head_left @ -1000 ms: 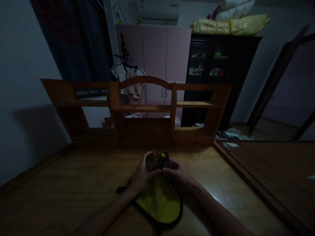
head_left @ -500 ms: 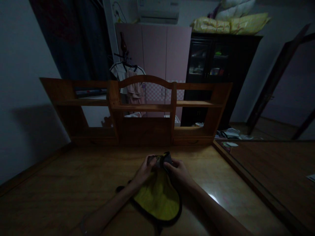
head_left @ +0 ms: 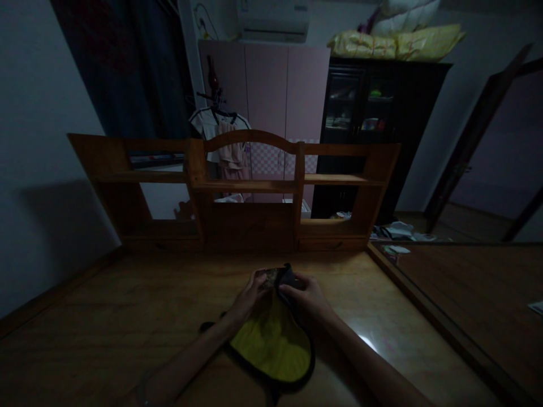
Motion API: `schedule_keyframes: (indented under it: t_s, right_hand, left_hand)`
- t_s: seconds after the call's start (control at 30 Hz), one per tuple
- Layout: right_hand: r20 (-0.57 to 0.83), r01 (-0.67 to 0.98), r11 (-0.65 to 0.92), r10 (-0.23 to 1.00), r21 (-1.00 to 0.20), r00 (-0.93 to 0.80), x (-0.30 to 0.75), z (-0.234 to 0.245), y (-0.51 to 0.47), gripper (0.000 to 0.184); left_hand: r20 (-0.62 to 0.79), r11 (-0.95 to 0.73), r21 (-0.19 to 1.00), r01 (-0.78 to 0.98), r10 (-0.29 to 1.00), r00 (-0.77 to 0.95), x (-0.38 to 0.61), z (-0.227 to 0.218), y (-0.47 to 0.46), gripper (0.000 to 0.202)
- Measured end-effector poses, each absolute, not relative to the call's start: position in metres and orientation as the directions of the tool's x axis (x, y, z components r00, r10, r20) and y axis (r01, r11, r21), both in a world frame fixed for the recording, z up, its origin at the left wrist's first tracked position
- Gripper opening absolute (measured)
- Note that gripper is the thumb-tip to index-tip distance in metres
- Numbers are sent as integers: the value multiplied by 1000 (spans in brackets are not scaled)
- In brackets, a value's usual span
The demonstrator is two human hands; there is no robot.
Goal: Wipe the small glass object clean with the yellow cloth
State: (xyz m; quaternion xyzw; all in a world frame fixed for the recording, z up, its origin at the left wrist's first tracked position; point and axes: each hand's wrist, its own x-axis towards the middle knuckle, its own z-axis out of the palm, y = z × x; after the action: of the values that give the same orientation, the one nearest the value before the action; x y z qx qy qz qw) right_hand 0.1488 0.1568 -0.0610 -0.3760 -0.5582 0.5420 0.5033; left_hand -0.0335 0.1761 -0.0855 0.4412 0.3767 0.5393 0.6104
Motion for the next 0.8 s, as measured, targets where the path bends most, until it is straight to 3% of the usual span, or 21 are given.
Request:
schedule_keyframes:
  t_s: [0.1, 0.23, 0.33, 0.6, 0.8]
  right_hand:
    - [140, -108, 119, 965, -987, -220, 149, -58, 155, 42]
    - [98, -81, 84, 976, -993, -195, 150, -58, 154, 49]
    - [103, -71, 91, 978, -993, -183, 151, -58, 155, 49]
    - [151, -67, 141, 971, -988, -186, 154, -56, 158, 40]
    - [166, -110, 144, 961, -983, -223, 156, -53, 157, 42]
  left_hand:
    - [37, 6, 964, -265, 987, 158, -35, -84, 173, 50]
    - [185, -178, 983, -51, 966, 182, -37, -81, 167, 54]
    - [252, -261, 965, 12, 943, 219, -37, -80, 165, 57]
    - [256, -215, 964, -158, 908, 331, -34, -80, 165, 82]
    - [283, -238, 952, -191, 923, 261, -33, -73, 164, 80]
